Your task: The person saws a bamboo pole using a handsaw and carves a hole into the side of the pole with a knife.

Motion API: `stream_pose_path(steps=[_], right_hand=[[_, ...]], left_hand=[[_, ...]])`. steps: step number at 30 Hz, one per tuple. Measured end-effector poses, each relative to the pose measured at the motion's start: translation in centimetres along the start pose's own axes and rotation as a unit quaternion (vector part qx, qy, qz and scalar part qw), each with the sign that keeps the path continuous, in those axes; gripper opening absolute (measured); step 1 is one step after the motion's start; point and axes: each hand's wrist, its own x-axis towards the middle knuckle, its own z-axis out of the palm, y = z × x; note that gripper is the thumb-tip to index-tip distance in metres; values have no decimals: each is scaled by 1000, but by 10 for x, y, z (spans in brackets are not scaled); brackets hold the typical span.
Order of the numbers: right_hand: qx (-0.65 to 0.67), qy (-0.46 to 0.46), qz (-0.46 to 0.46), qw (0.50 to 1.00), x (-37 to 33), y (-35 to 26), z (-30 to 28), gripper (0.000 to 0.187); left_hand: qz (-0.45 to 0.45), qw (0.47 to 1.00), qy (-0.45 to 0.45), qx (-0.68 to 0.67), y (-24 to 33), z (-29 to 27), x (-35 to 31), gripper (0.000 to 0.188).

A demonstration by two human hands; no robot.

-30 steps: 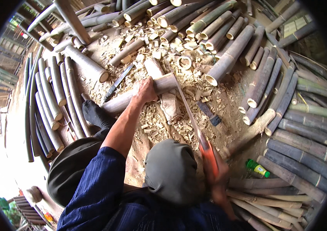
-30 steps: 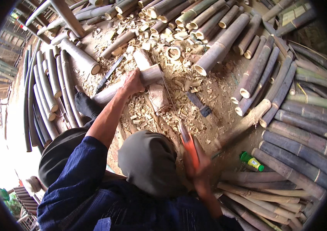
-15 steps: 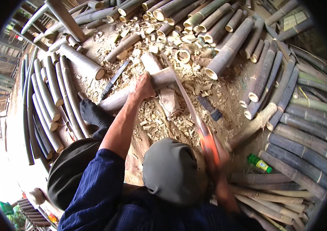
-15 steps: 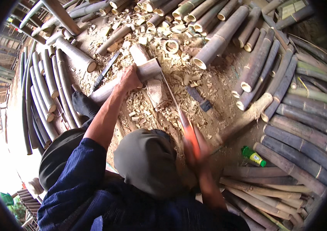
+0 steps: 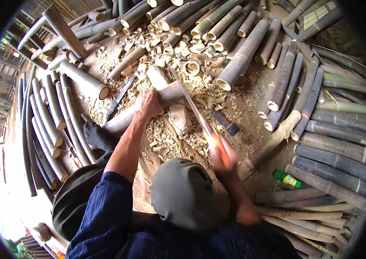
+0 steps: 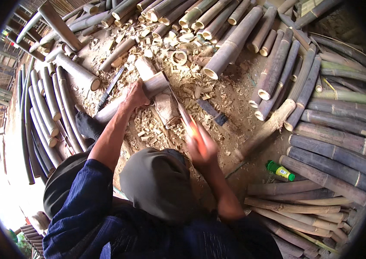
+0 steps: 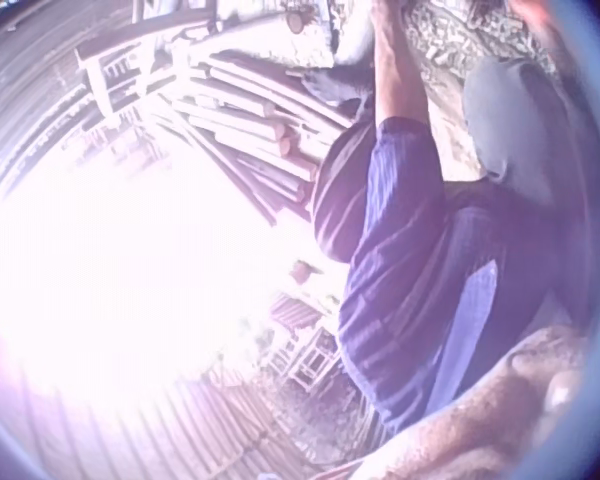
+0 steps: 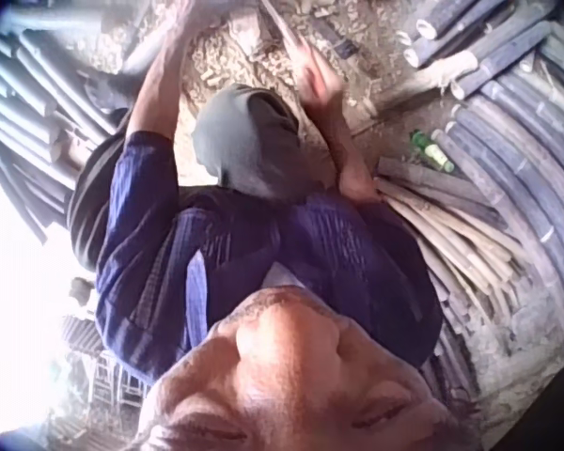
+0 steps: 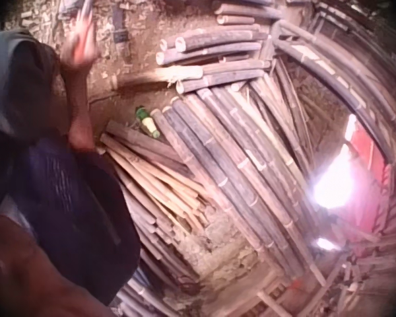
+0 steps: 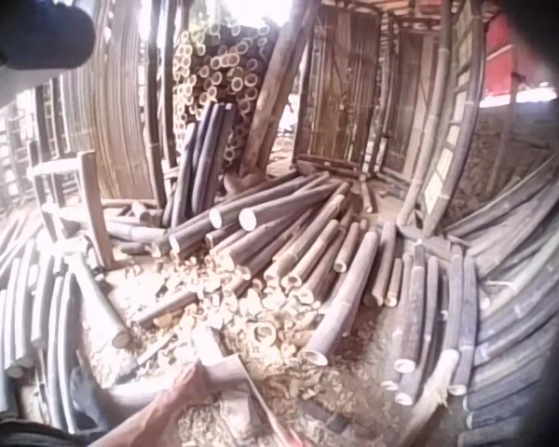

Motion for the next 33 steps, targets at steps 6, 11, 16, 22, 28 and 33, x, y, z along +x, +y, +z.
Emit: stream_pose_path(steps=[6, 11, 16, 22, 28, 33], right_hand=[[23, -38, 4, 999, 54, -23, 42, 25], [-106, -54, 12, 993, -67, -53, -62, 44], [-23, -12, -56, 998, 17, 4, 15, 38], [14, -31, -39, 999, 74, -4, 49, 38], [-77, -64, 33, 994, -77, -60, -60, 46], [-58, -63, 47, 995, -31, -20, -22, 39]], left_hand=[[-13, 999, -22, -22, -11, 1, -13, 66], [-11, 999, -35, -19, 8, -18, -9, 67], [8, 1000, -22, -3, 0, -8, -4, 70], [-2, 999, -39, -15, -4, -14, -4, 66], [-18, 999, -39, -7, -10, -18, -9, 65], [2, 1000, -17, 1, -4, -5, -12, 65]])
